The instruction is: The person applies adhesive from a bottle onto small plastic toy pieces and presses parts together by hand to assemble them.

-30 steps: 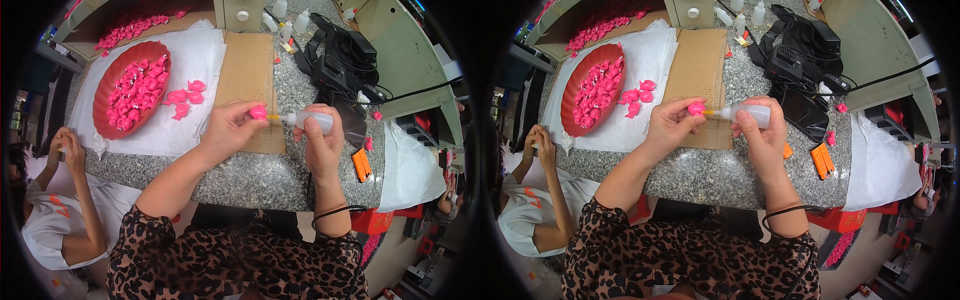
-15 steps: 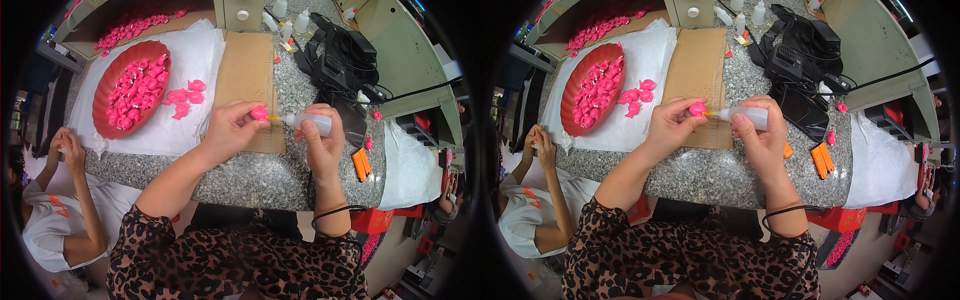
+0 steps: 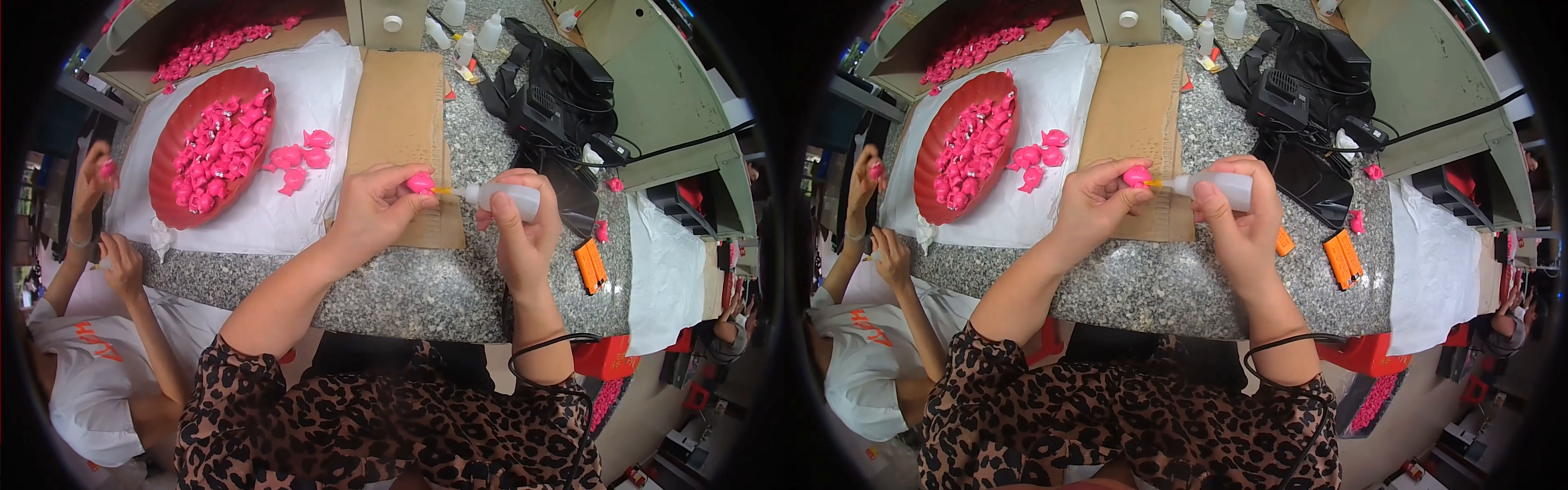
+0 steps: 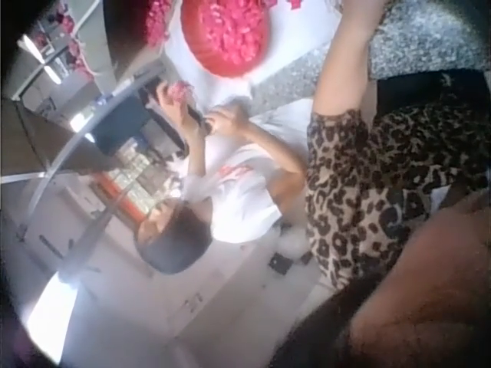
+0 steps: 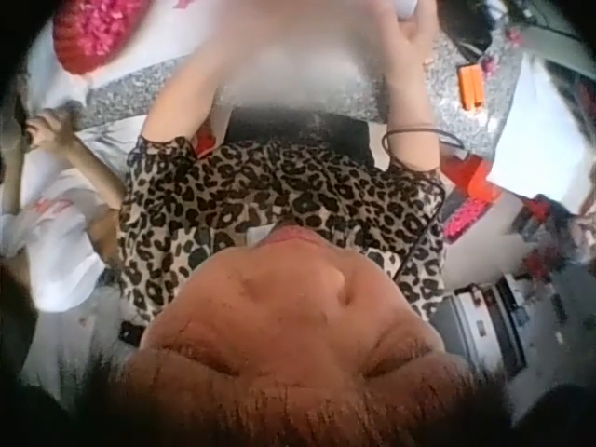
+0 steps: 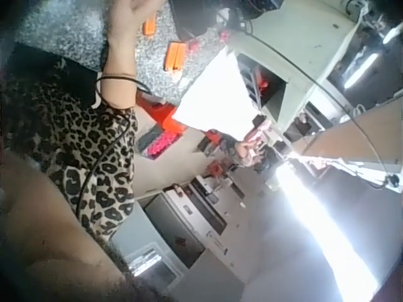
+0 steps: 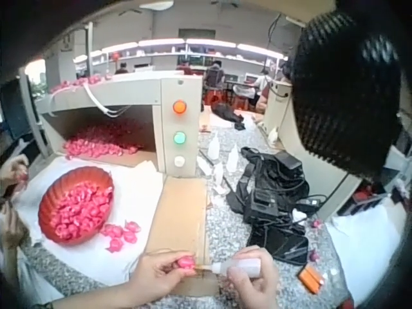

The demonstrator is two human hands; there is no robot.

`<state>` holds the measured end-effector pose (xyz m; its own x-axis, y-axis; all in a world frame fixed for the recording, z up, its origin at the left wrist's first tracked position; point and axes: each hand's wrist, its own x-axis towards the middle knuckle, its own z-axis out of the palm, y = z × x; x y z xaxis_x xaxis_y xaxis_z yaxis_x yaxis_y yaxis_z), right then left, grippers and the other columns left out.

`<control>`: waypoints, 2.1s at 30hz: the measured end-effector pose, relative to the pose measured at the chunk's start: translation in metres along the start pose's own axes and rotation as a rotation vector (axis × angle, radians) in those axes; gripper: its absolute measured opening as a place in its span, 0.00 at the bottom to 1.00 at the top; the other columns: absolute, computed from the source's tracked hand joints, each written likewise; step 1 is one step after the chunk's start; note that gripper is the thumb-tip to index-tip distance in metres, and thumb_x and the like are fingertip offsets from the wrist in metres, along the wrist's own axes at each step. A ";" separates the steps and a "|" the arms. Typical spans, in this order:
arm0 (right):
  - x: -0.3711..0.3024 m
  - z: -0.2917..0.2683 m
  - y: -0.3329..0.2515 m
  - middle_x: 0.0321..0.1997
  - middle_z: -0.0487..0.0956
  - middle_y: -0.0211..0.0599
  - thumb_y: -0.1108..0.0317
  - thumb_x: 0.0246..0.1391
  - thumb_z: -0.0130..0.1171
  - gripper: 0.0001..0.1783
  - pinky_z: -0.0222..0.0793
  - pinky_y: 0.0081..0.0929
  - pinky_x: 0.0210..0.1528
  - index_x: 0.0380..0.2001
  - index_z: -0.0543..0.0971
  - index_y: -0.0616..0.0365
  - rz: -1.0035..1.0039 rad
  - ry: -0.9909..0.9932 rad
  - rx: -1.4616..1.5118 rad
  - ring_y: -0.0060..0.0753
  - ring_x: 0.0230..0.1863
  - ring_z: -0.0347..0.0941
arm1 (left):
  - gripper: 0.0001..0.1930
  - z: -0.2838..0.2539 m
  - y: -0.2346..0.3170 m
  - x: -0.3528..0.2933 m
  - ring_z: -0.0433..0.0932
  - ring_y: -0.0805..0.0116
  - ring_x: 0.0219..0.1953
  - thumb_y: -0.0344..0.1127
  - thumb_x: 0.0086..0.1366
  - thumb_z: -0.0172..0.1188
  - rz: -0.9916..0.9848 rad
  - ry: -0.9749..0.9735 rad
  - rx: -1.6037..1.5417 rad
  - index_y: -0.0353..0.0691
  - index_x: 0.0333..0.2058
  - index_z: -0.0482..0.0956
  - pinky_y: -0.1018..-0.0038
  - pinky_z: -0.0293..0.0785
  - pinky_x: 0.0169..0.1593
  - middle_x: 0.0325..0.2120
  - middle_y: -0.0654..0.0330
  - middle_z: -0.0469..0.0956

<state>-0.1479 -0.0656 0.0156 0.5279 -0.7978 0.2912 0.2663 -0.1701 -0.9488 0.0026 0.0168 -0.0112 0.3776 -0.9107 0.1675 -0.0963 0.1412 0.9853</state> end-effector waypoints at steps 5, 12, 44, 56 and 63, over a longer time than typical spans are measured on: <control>0.005 -0.004 0.001 0.29 0.69 0.38 0.66 0.49 0.50 0.11 0.63 0.18 0.22 0.33 0.66 0.61 0.106 0.044 0.167 0.24 0.22 0.66 | 0.14 0.000 0.005 -0.001 0.71 0.80 0.28 0.22 0.52 0.53 -0.067 -0.027 -0.091 0.31 0.41 0.70 0.84 0.70 0.30 0.28 0.64 0.69; 0.005 -0.004 0.002 0.28 0.70 0.36 0.69 0.48 0.53 0.10 0.65 0.18 0.23 0.32 0.66 0.61 0.147 0.031 0.223 0.23 0.23 0.68 | 0.14 0.000 0.006 0.000 0.70 0.80 0.28 0.22 0.53 0.53 -0.079 -0.004 -0.111 0.31 0.41 0.70 0.85 0.70 0.30 0.29 0.64 0.69; 0.012 0.000 0.024 0.22 0.72 0.33 0.65 0.47 0.55 0.11 0.61 0.14 0.19 0.28 0.67 0.61 0.335 0.057 -0.133 0.17 0.19 0.65 | 0.17 -0.007 0.003 0.008 0.71 0.81 0.26 0.25 0.53 0.55 -0.055 0.144 -0.167 0.29 0.42 0.67 0.84 0.70 0.28 0.27 0.63 0.72; 0.013 -0.004 0.025 0.22 0.71 0.32 0.66 0.45 0.56 0.12 0.61 0.13 0.16 0.27 0.67 0.62 0.279 0.075 -0.137 0.16 0.17 0.65 | 0.13 -0.007 0.001 0.010 0.71 0.78 0.28 0.25 0.53 0.55 -0.057 0.116 -0.200 0.30 0.37 0.66 0.82 0.71 0.30 0.29 0.61 0.70; 0.013 -0.006 0.022 0.23 0.71 0.34 0.66 0.47 0.54 0.11 0.62 0.14 0.18 0.29 0.67 0.62 0.256 0.108 0.033 0.18 0.19 0.66 | 0.12 -0.007 0.003 0.009 0.71 0.78 0.28 0.24 0.53 0.55 -0.061 0.110 -0.228 0.30 0.37 0.66 0.82 0.71 0.30 0.28 0.61 0.70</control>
<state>-0.1396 -0.0832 -0.0019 0.4931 -0.8696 0.0265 0.1626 0.0622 -0.9847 0.0121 0.0114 -0.0062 0.4758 -0.8741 0.0978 0.1350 0.1825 0.9739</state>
